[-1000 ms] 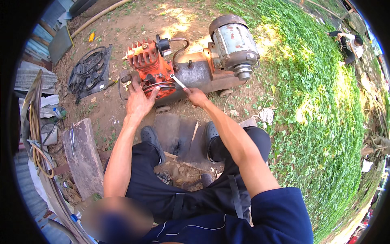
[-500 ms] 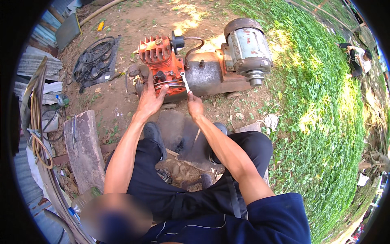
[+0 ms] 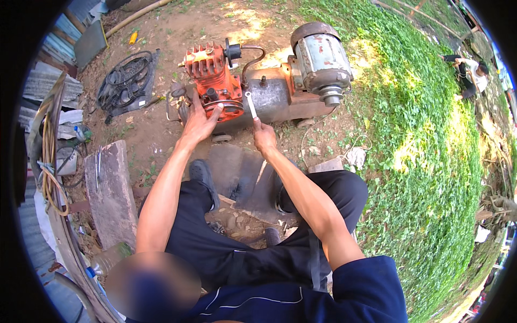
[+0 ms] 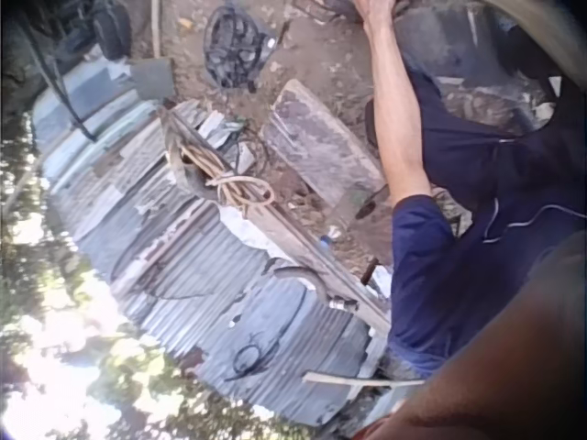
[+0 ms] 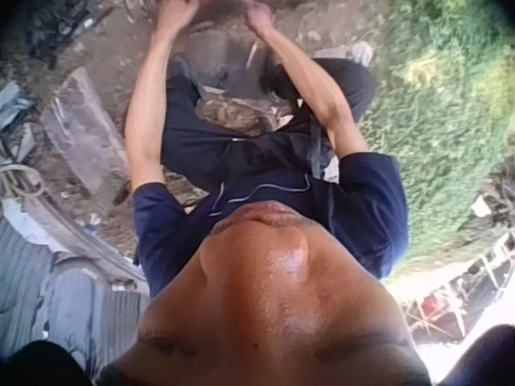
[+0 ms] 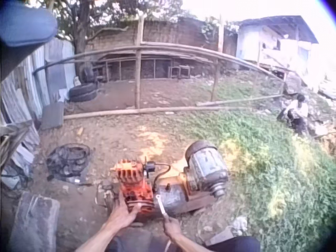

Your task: The person uses a wrench to tighten or loosen bolts on the engine and cylinder head of an air compressor, while stabilizing the machine with their other hand.

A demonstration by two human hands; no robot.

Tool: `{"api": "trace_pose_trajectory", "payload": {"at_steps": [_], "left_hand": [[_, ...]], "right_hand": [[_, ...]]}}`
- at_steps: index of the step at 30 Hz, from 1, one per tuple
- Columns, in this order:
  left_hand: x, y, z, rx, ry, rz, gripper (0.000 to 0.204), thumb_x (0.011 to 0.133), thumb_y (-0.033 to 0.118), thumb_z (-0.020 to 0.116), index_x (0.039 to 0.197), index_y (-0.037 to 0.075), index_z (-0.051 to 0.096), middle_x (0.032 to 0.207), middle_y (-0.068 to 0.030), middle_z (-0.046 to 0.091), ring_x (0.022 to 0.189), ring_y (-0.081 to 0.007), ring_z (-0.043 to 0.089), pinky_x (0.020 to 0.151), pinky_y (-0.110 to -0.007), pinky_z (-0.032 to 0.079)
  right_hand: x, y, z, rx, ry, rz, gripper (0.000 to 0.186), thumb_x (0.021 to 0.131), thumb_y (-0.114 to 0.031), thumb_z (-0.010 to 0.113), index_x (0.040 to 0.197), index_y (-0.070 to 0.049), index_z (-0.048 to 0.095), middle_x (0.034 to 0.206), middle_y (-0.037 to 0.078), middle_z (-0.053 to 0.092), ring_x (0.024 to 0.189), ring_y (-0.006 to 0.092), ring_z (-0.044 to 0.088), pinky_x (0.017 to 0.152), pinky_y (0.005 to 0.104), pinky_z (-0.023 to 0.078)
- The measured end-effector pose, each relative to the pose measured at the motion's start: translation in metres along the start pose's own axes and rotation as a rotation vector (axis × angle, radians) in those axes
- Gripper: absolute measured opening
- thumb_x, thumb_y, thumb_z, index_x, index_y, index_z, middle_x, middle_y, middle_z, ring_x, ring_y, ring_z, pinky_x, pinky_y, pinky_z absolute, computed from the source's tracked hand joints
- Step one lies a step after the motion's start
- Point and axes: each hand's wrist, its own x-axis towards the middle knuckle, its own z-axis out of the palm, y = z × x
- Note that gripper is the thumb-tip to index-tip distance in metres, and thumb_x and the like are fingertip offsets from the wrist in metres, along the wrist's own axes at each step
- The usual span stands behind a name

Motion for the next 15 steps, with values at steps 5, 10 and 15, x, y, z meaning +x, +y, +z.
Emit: {"api": "trace_pose_trajectory", "payload": {"at_steps": [5,10,15], "left_hand": [[-0.005,0.009,0.001,-0.031,0.003,-0.085,0.124,0.078,0.066,0.066,0.151,-0.005,-0.005,0.148,-0.0391,0.022,0.137,-0.0495,0.030,0.114,-0.048,0.029],[-0.012,0.010,0.016,-0.125,0.073,-0.233,0.137,0.069,0.071,0.072,0.148,-0.009,-0.006,0.150,-0.0378,0.015,0.140,-0.0484,0.023,0.115,-0.049,0.025],[-0.015,0.007,0.017,-0.255,0.042,-0.315,0.134,0.072,0.073,0.068,0.149,-0.007,-0.007,0.149,-0.0373,0.013,0.139,-0.0502,0.023,0.114,-0.052,0.026]], "right_hand": [[0.021,-0.012,-0.045,-0.258,-0.047,-0.014,0.072,0.092,-0.067,0.047,0.075,0.000,0.068,0.056,0.010,0.056,0.046,0.0212,0.056,0.049,0.0379,0.045],[0.065,-0.057,-0.069,-0.800,-0.267,-0.231,0.082,0.088,-0.075,0.042,0.076,0.002,0.069,0.069,0.022,0.065,0.072,0.0367,0.065,0.073,0.0469,0.049],[0.087,-0.086,-0.074,-0.904,-0.296,-0.304,0.083,0.086,-0.076,0.047,0.070,0.003,0.069,0.065,0.023,0.064,0.068,0.0337,0.066,0.068,0.0460,0.049]]}}
